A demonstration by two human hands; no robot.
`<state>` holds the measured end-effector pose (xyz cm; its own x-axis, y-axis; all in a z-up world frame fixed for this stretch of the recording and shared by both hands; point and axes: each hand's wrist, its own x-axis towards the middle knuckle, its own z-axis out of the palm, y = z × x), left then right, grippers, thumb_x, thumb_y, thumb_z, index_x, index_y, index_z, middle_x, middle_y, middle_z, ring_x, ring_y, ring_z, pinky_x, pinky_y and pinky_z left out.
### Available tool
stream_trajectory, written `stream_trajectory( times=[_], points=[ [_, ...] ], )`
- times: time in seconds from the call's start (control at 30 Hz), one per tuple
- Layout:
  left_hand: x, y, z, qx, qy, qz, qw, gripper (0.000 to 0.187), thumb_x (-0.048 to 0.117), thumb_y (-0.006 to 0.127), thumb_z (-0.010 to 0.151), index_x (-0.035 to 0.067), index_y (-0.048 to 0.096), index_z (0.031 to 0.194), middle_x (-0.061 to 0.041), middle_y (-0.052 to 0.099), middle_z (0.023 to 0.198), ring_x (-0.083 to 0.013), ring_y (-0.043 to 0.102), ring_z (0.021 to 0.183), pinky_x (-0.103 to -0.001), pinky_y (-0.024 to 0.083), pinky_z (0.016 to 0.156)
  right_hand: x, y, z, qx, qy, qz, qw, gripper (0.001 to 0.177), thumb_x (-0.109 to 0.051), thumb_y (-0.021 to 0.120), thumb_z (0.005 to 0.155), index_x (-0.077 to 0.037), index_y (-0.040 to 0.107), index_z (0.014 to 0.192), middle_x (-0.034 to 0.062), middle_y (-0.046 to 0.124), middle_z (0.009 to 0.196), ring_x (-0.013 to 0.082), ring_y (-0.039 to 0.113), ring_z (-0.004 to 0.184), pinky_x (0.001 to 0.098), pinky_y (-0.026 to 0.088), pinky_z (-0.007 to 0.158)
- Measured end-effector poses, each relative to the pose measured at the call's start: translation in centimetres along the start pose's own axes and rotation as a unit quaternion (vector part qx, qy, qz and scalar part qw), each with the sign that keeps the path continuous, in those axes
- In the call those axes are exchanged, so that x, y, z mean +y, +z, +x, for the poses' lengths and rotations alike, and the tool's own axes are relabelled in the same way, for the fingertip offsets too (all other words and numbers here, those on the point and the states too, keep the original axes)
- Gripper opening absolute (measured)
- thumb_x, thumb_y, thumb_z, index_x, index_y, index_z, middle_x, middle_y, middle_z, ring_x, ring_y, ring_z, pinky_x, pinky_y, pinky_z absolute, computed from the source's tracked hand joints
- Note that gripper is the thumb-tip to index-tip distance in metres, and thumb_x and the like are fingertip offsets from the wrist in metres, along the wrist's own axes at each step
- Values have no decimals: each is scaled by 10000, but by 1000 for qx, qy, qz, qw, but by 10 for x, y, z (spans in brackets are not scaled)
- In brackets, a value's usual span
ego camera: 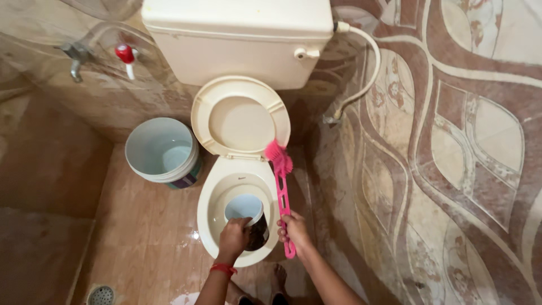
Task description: The person cleans the interior of a toilet bowl using a pink long-handled brush and rinses it with water poured from a blue mug.
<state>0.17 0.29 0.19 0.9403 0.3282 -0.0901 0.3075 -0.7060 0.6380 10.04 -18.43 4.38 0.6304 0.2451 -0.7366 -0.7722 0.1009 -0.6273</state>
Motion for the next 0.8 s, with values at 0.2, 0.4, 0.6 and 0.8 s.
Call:
stream_trajectory(
  times=[0.2,0.4,0.6,0.8],
  points=[
    [-3,-4,-3,22,18,-19,999,294,100,696,817,149,751,1102,-86,749,1039,-303,660,1032,-435,549,871,-52,17,-41,-49,-62,87,993,154,-60,504,995,-15,595,1110,87,598,784,91,454,493,242,358,392],
    [-14,-3,-8,21,19,-23,999,302,89,695,810,142,750,1102,-96,751,1028,-311,657,1025,-431,543,884,-77,27,-58,-35,-71,136,987,123,-41,501,979,-39,565,1085,106,616,815,97,456,488,240,339,380],
    [-25,-1,-8,16,-8,-26,1000,345,80,703,788,149,755,1122,-106,746,1049,-302,660,1035,-426,543,891,-36,20,-15,-33,-48,136,989,88,-27,486,983,-43,537,1053,110,584,812,99,439,501,249,343,388],
    [-27,-3,-8,6,-33,-18,999,336,90,701,807,159,757,1131,-87,752,1062,-281,665,1059,-411,554,904,-59,24,-37,-72,-71,146,984,86,-53,479,989,-35,539,1048,98,592,797,85,437,487,229,326,377]
  ],
)
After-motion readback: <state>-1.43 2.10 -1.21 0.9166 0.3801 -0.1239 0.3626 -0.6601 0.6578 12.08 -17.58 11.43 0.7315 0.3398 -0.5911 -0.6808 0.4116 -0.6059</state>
